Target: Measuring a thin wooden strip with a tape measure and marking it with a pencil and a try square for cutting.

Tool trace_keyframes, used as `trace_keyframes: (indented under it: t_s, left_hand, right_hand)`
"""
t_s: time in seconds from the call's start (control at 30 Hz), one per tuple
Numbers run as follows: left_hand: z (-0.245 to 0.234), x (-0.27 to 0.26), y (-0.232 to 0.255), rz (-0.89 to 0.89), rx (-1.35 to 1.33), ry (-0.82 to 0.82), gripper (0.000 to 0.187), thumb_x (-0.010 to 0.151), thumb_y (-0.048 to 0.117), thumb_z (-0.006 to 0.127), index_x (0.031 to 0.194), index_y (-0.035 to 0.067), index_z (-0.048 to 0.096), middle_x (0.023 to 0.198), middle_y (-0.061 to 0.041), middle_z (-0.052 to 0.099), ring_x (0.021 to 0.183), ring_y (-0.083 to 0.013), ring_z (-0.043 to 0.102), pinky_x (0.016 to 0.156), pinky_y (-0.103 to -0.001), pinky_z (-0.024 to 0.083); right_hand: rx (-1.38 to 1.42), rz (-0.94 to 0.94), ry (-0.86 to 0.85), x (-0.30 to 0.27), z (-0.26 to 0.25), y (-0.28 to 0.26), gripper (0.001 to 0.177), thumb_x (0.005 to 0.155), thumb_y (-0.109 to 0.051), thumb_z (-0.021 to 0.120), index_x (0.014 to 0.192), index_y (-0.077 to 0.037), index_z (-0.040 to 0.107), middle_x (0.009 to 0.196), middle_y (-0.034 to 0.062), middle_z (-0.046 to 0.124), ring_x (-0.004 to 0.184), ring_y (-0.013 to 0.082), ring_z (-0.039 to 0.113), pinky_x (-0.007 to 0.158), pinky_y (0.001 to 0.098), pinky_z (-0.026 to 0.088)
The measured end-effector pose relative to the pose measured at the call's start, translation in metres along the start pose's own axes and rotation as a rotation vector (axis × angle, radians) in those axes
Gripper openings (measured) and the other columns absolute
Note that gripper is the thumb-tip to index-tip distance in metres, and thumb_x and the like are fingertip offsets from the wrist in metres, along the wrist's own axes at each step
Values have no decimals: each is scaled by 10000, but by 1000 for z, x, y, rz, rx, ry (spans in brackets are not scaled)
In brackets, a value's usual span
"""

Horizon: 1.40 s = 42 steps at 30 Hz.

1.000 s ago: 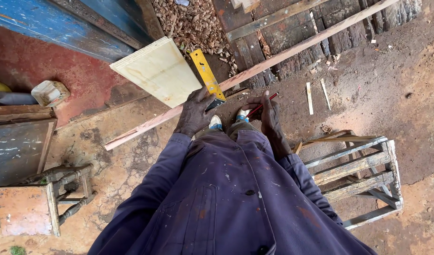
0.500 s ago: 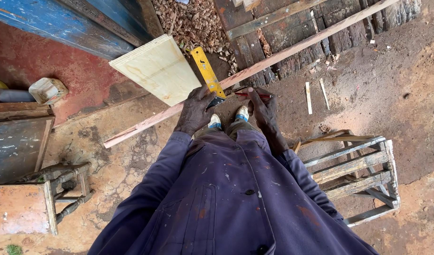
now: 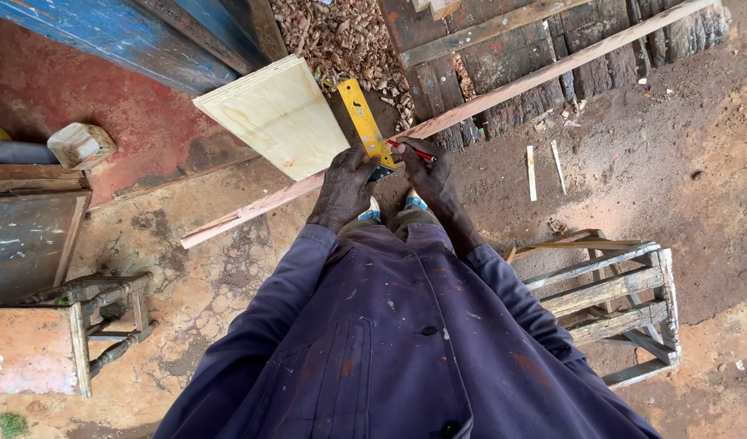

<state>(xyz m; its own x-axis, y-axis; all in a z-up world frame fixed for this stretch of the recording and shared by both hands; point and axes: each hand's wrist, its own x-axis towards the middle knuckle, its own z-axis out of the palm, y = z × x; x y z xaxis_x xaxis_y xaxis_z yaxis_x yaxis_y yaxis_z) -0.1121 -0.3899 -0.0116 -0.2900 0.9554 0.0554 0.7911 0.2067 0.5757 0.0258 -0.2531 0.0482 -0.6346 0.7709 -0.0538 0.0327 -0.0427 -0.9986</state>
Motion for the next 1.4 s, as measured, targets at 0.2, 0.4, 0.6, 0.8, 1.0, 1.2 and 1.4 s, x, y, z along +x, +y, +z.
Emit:
trace_keyframes:
  t_s: [0.2, 0.4, 0.6, 0.8, 1.0, 1.2, 1.4]
  left_hand:
    - [5, 0, -5, 70, 39, 28, 499, 822, 139, 787, 1309, 74, 700, 1305, -233, 573, 1269, -488, 552, 1062, -589, 506]
    - [-7, 4, 4, 73, 27, 37, 475, 831, 142, 773, 1293, 49, 709, 1295, -252, 582, 1270, -498, 551, 1076, -593, 487]
    - [8, 1, -9, 113, 38, 56, 447, 841, 196, 740, 1266, 59, 710, 1241, -216, 572, 1230, -457, 569, 1065, -551, 479]
    - [-1, -2, 1, 91, 31, 32, 462, 861, 189, 733, 1295, 34, 698, 1275, -257, 567, 1257, -485, 547, 1089, -576, 454]
    - [19, -1, -16, 171, -32, 81, 380, 870, 163, 658, 1215, 22, 728, 1294, -189, 603, 1202, -417, 612, 1065, -511, 476]
    - [11, 3, -7, 178, 93, 232, 502, 762, 321, 826, 1203, 96, 739, 1176, -125, 644, 1135, -355, 655, 975, -474, 523]
    - [10, 38, 51, 195, 105, 368, 604, 794, 424, 843, 1272, 73, 727, 1265, -217, 660, 1183, -417, 645, 991, -515, 510]
  right_hand:
    - [-7, 0, -46, 6, -7, 0, 196, 1014, -150, 699, 1115, 5, 760, 537, 156, 618, 431, 188, 632, 457, 256, 525]
    - [-120, 125, -124, 8, -18, -29, 183, 983, -97, 684, 857, -29, 799, 493, 145, 626, 399, 184, 639, 413, 239, 518]
    - [-48, -8, -68, 14, -8, -1, 162, 995, -81, 698, 1104, 18, 766, 545, 198, 633, 449, 250, 673, 458, 289, 565]
    - [-257, -109, -210, 11, -34, 6, 182, 990, -47, 708, 972, 128, 754, 546, 378, 549, 498, 554, 612, 430, 411, 475]
    - [-618, 136, -295, 4, -52, 111, 328, 865, -308, 687, 963, -12, 787, 795, 276, 705, 765, 473, 695, 730, 520, 556]
    - [260, 199, -167, -1, 6, 124, 231, 1004, -137, 663, 810, -12, 678, 589, 90, 578, 552, 153, 642, 450, 221, 428]
    - [299, 256, -168, 22, -52, 90, 288, 945, -121, 697, 677, -48, 619, 410, 66, 441, 307, 103, 409, 310, 207, 269]
